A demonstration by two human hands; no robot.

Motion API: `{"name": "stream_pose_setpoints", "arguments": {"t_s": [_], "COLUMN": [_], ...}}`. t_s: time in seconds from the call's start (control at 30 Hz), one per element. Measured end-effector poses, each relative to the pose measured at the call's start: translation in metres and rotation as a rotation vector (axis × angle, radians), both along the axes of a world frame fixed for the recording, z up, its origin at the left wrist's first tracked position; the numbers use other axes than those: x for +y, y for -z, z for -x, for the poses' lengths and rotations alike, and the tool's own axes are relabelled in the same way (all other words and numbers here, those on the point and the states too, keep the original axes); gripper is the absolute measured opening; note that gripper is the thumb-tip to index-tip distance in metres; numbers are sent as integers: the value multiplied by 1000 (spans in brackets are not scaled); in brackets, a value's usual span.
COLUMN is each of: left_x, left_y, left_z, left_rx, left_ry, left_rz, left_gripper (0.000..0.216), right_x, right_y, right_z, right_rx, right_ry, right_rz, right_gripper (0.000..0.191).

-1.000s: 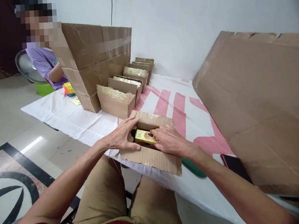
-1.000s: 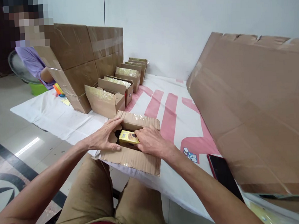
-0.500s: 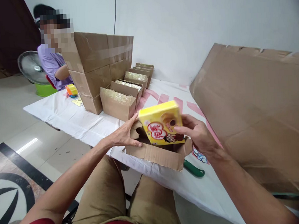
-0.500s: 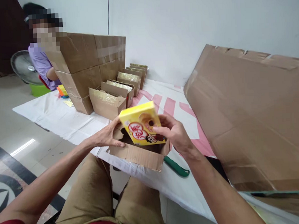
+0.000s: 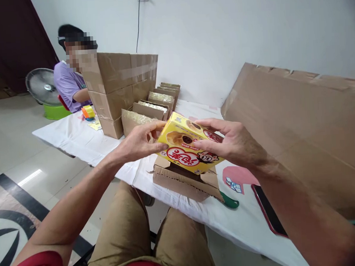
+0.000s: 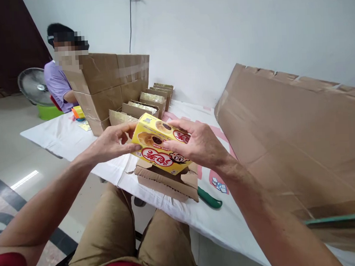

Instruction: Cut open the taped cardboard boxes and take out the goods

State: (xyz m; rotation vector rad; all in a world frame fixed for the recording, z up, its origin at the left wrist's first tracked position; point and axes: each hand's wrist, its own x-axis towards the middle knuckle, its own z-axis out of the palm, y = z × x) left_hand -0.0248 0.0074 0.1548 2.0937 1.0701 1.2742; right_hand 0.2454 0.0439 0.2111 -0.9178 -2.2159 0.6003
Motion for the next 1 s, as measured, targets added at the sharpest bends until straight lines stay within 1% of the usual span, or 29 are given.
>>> {"name": "stream_pose_setpoints", "arguments": {"t_s": [0.07,0.13,0.2,0.27,0.33,0.4,0.5,0.63,0.7,0.73,0.8,0.87,0.93,1.0], "left_x": [-2,-3,-4,0,8,20,38,51,51,50,45,37,29,24], "left_y": [1,5,9,8,2,-9,-34,-70,-81,-82,-75,-56,-28,6], "left_z": [5,11,15,17,16,13,7,9,18,25,41,61,83,106], "left_rx": [-112,-253,-363,-436,-493,-543,-568,-519,-484,-473,-471,-492,-521,-541], "left_ry": [89,121,129,136,117,84,52,-6,-18,-19,-26,-49,-82,-117], "left_rz": [121,184,192,166,104,12,-116,-243,-275,-282,-272,-221,-127,-6], "left_gripper": [52,55,54,51,53,57,61,64,67,69,71,75,75,68], "right_x": [2,5,7,7,8,12,22,32,32,31,29,29,33,40], "right_y": [-5,-4,0,6,9,4,-16,-47,-56,-57,-53,-42,-27,-9], "right_z": [0,-6,-14,-19,-17,-12,-5,1,8,13,26,45,69,95], "right_rx": [-1,54,128,184,258,388,552,583,575,577,575,523,400,213], "right_ry": [-65,-95,-72,-34,-7,26,44,6,-4,-9,-20,-37,-63,-71], "right_rz": [32,88,111,108,74,-10,-179,-300,-327,-333,-308,-221,-86,28], "right_gripper": [52,64,74,73,70,67,63,55,56,59,62,60,55,50]}}
